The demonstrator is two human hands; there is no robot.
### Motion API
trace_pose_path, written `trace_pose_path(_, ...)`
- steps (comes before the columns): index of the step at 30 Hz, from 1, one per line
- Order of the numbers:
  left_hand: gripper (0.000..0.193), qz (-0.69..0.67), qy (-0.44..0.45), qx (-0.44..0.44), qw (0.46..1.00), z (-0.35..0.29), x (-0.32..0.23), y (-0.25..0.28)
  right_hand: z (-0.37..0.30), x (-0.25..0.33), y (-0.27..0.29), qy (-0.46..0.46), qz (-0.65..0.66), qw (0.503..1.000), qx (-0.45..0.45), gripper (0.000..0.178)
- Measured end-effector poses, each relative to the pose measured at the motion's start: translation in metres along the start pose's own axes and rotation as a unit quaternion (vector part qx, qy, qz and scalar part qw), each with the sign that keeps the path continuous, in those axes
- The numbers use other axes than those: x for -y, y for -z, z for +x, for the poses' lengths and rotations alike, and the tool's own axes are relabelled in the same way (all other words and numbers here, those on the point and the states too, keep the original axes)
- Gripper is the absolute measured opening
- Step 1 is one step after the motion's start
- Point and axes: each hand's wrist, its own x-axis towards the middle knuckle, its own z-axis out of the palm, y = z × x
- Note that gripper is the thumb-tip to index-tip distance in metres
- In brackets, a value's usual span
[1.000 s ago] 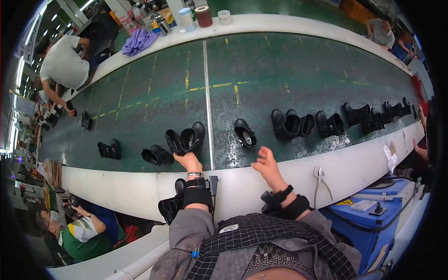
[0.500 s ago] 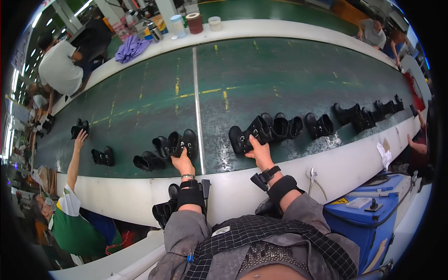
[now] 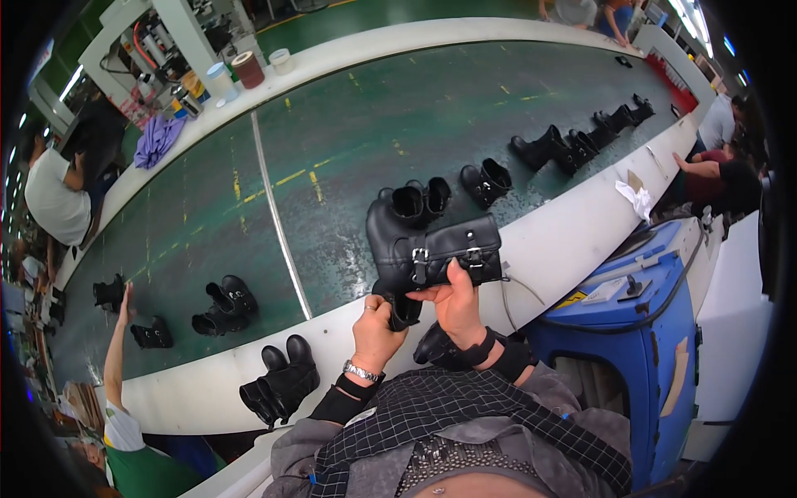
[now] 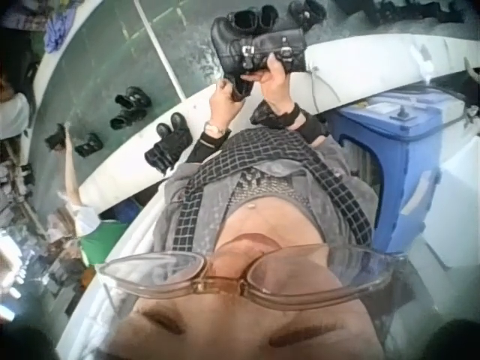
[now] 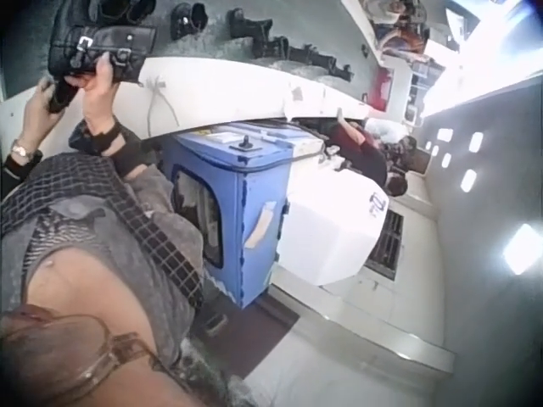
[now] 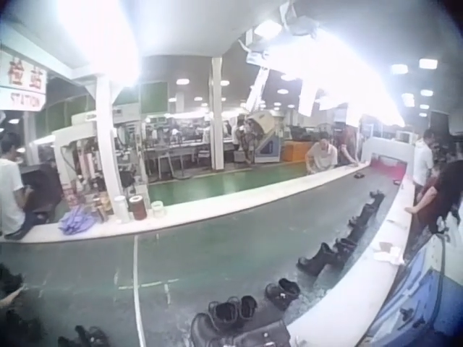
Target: The recorder is performing a quality control inspection on pairs of black boots moving along a conveyor belt, checking for symmetry, alignment, and defects.
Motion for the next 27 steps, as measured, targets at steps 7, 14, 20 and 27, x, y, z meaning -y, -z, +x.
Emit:
trace_pose_path(7,0.045,-0.204,-0.031,0.305,0.93,-0.001,0.026,0.012,-0.026,-0.016,0.009,-0.116,-0.014,0.993,0.022,0.039)
trace_pose_path(14,0.083,-0.655,0.133,0.194,0.718,-0.013,0.048,0.019,-0.019,-0.025,0.008,-0.065,-0.067,0.994,0.063,0.039)
trace_pose_path(20,0.065,-0.736,0.213,0.057,0.64,0.004,0.035,0.013,-0.017,-0.046,0.0,-0.083,-0.331,0.926,0.163,0.035)
trace_pose_path(27,0.065,-0.716,0.187,-0.049,0.671,-0.015,0.117,0.003,-0.016,-0.028,0.014,0.225,-0.568,0.767,0.197,0.069)
